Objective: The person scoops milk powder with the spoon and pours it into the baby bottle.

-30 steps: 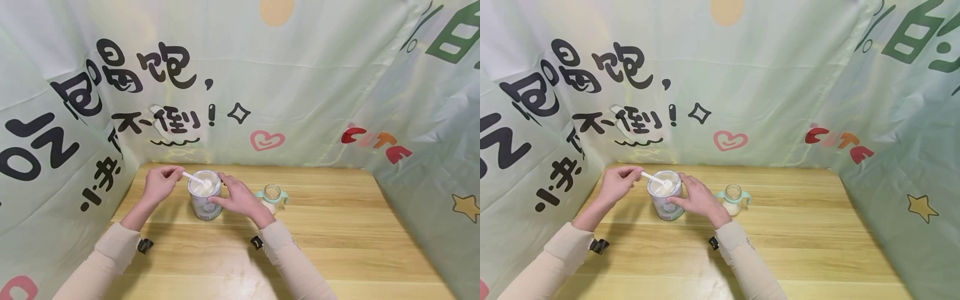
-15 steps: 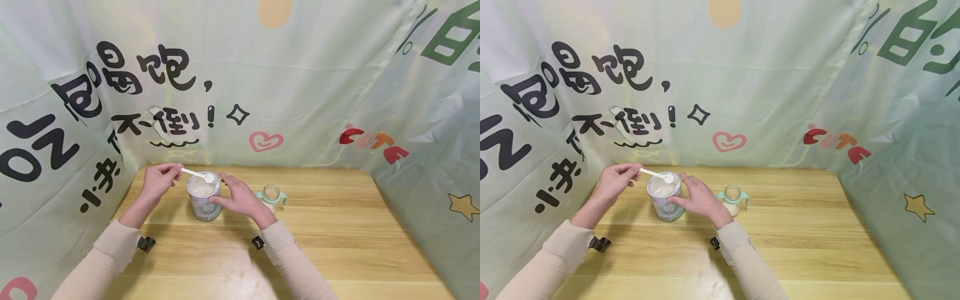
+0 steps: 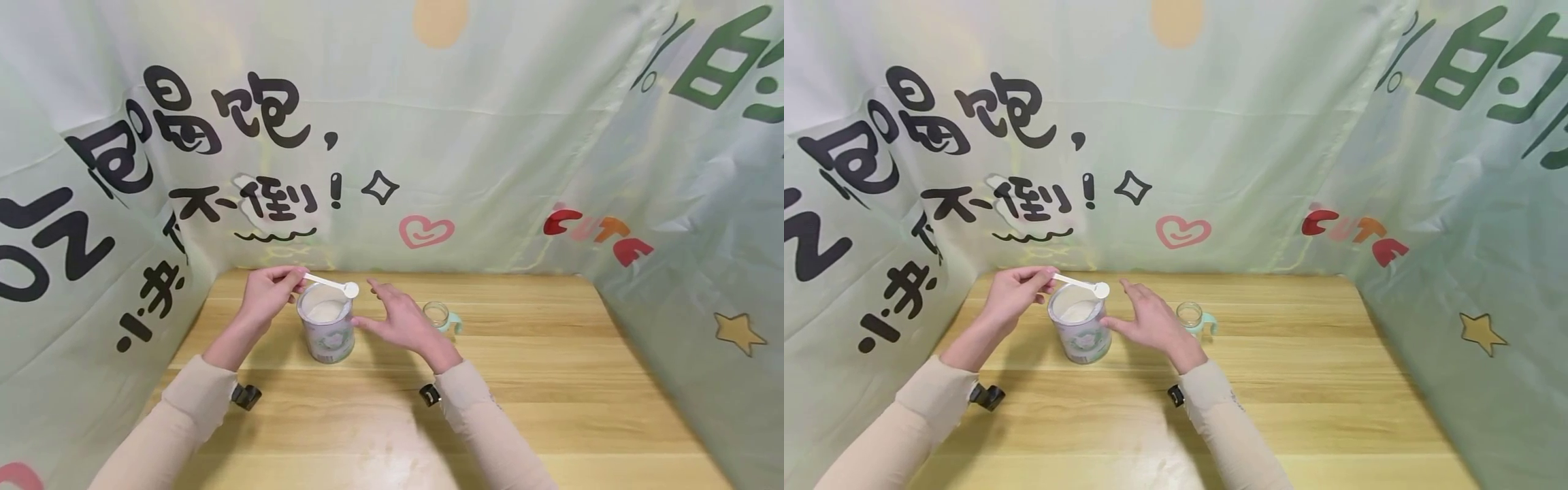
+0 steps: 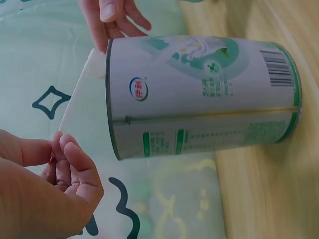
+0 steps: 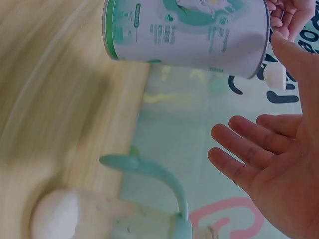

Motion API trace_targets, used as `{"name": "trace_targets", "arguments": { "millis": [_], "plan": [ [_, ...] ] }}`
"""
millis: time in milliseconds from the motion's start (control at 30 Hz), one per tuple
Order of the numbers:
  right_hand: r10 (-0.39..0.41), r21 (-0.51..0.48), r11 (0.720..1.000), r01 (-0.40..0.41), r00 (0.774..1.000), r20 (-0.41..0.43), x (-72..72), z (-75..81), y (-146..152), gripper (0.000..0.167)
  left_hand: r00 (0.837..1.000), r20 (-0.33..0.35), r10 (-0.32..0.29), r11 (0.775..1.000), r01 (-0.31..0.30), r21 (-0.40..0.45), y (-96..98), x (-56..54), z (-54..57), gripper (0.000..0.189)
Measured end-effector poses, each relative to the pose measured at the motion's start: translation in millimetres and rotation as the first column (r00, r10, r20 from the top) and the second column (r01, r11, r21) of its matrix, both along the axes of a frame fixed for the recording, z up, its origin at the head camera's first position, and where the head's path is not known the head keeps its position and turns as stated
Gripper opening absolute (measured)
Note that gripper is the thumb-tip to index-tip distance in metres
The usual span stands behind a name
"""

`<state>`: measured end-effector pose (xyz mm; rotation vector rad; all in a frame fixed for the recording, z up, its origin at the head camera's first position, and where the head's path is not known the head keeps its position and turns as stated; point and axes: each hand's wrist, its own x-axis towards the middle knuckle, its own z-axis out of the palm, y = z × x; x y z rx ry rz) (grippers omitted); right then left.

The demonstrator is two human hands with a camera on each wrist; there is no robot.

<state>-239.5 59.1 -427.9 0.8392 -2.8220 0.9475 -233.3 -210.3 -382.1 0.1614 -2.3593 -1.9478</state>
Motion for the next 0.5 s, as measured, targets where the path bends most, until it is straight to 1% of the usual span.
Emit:
{"name": "trace_targets", "arguments": {
  "millis": [167, 333, 500],
  "plan": [
    [-0.016, 0.001, 1.0, 0.016, 1.0, 0.0, -0.3, 1.3, 10, 0.091, 1.0, 0.01, -0.02, 0.999, 0.02, 0.028, 7.1, -3.3, 0.5, 0.039],
    [-0.039, 0.001, 0.999, 0.039, 0.999, 0.007, 0.4, 4.1, 19, 0.091, 0.999, -0.009, -0.045, 0.999, 0.045, 0.029, 15.9, -6.2, -0.2, 0.038],
    [-0.062, -0.003, 0.998, 0.062, 0.998, 0.004, 2.4, 5.9, 27, 0.089, 0.998, -0.013, -0.06, 0.997, 0.06, 0.038, 24.2, -8.2, -0.1, 0.037]
  ]
}}
